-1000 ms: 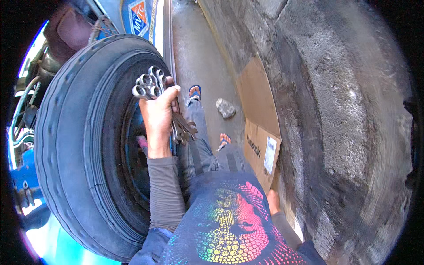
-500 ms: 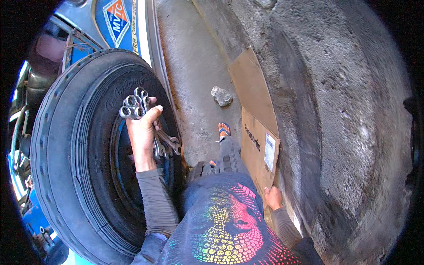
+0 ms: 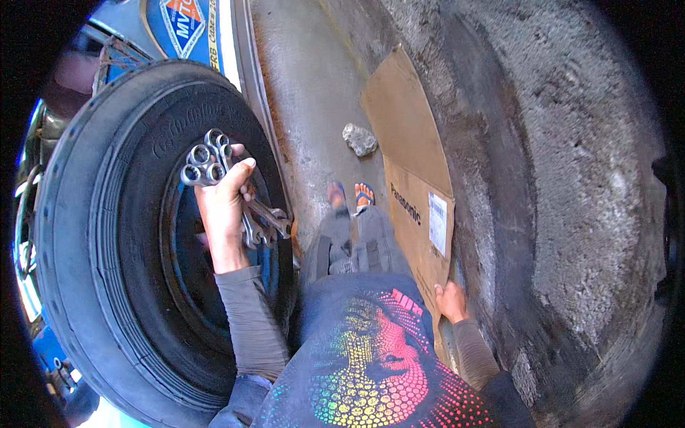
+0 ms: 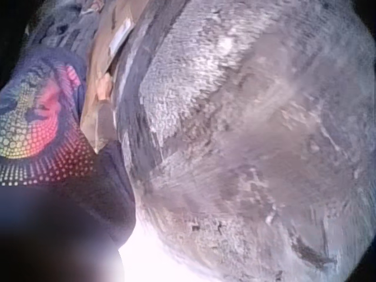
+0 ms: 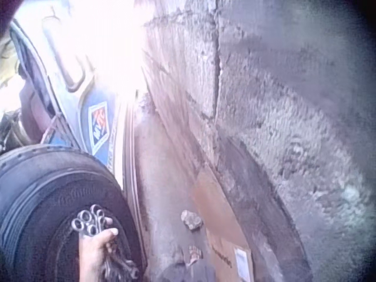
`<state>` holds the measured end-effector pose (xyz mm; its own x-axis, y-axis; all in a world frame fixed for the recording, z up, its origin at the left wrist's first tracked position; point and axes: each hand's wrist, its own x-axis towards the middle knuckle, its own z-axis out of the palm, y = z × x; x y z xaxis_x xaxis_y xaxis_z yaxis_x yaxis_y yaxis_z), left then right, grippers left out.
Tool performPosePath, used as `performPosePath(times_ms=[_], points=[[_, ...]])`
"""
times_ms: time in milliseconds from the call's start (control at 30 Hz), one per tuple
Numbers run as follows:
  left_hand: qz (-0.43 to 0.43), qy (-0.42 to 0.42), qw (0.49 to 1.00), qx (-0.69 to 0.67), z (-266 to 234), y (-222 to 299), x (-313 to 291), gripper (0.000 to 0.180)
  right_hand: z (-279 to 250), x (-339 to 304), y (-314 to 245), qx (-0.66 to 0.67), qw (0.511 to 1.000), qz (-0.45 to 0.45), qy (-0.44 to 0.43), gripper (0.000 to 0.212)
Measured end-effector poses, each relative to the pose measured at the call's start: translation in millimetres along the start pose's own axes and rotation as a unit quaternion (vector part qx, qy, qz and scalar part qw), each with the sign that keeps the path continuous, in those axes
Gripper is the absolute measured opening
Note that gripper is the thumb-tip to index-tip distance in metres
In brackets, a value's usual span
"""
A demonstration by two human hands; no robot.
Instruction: The person gathers wrenches and a cardboard sheet, then moves to a blue jeepney. They place the cardboard on the floor and use a wrench to tighten bolts under the driver's seat area.
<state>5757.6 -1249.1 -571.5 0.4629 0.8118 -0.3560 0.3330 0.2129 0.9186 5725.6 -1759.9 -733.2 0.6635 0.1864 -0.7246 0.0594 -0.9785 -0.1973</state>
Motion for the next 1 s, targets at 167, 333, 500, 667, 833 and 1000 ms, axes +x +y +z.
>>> performPosePath(times_ms=[167, 333, 500, 667, 833, 1000], points=[[-0.024, 0.01, 1.0, 0.006, 0, -17, -11, 0.027, 1, 0, -3, 0.02, 1.0, -0.009, 0.012, 0.039], [0.018, 0.031, 0.999, 0.013, 2, -18, -25, 0.03, 8, 2, 4, 0.004, 1.0, -0.002, 0.008, 0.038], [-0.012, 0.001, 1.0, -0.004, 9, -15, -29, 0.029, 12, 3, -7, 0.011, 1.0, -0.003, 0.021, 0.033], [-0.016, -0.005, 0.999, -0.034, 12, -35, -39, 0.024, 1, -14, -32, -0.012, 1.0, -0.027, 0.004, 0.029], [-0.052, -0.087, 0.994, 0.031, 32, -87, -92, 0.019, 1, -51, -50, -0.044, 0.994, -0.076, 0.065, 0.02], [0.064, -0.212, 0.97, 0.097, 40, -181, -182, 0.023, 18, -97, -80, -0.055, 0.989, -0.08, 0.11, 0.048]])
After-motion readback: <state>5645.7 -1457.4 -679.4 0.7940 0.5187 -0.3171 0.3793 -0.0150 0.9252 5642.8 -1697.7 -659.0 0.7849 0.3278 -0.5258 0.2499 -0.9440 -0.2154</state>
